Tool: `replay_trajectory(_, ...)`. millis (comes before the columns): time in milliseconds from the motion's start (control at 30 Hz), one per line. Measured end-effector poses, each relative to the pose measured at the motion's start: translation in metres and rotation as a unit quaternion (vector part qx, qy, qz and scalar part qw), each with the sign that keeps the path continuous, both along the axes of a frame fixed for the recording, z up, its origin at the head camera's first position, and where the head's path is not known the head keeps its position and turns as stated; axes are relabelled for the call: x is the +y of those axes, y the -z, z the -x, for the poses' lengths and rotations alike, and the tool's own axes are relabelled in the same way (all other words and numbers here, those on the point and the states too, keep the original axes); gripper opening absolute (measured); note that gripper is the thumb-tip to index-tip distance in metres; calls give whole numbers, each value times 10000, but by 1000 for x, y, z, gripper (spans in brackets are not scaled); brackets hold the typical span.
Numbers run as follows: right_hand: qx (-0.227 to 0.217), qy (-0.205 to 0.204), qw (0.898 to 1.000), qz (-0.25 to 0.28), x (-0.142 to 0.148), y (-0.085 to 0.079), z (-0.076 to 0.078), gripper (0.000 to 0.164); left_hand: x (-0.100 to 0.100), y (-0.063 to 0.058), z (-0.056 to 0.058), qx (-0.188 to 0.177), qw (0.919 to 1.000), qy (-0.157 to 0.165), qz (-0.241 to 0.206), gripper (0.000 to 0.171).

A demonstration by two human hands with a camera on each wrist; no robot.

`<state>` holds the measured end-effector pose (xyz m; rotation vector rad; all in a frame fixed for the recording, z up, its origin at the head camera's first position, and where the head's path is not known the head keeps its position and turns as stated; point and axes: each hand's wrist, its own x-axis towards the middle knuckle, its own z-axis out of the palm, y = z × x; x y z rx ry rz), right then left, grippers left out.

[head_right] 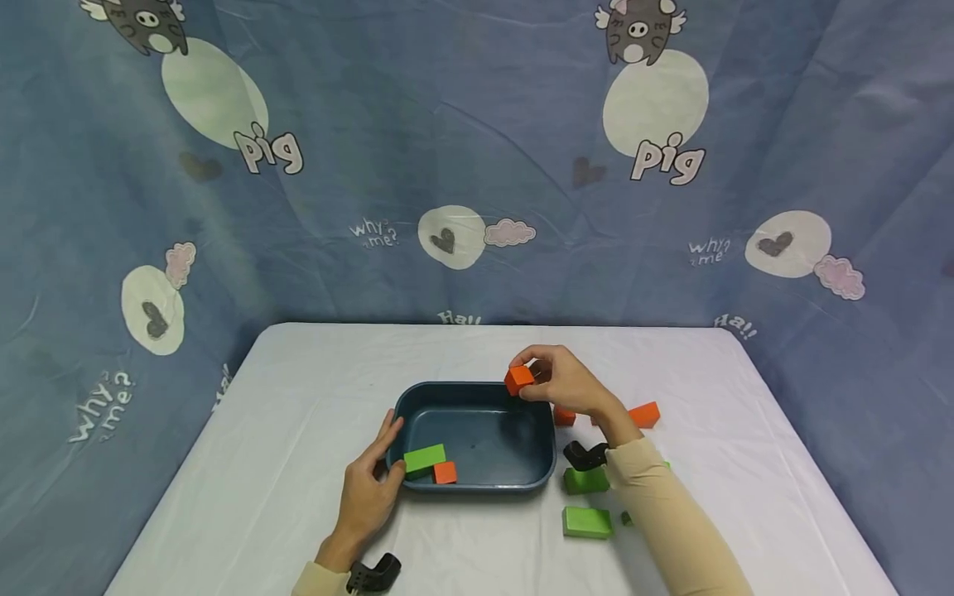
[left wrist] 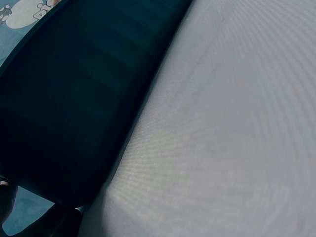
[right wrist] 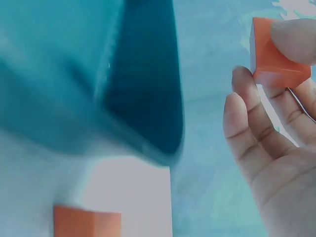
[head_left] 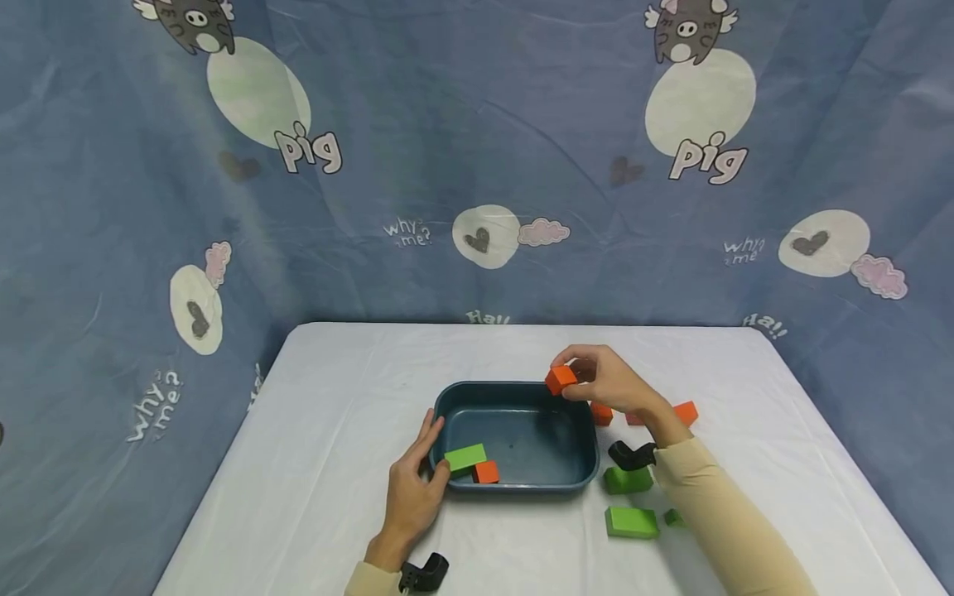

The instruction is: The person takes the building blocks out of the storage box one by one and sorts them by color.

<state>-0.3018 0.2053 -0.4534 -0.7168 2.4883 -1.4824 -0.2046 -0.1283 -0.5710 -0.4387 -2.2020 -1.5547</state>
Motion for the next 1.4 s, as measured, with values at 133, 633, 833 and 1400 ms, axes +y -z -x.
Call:
replay_trajectory(133,17,193,9998,4,13,-3,-3,33,0,0,0,36,10000,10,-84,66)
replay_trajectory(633,-410,855,9955,71,77,-2,-20,33,3,-3,-3,-295,9995,-23,92,65)
replay_trajectory(833,-369,1132,9929,74,108,-5,-27,34,3,-5,-3,-300,9995,-62,103,65)
replay_trajectory(1400,-352,1789,9832,34,172,-1,-49,35,7,-6,-4,-427,9991,-75,31,67)
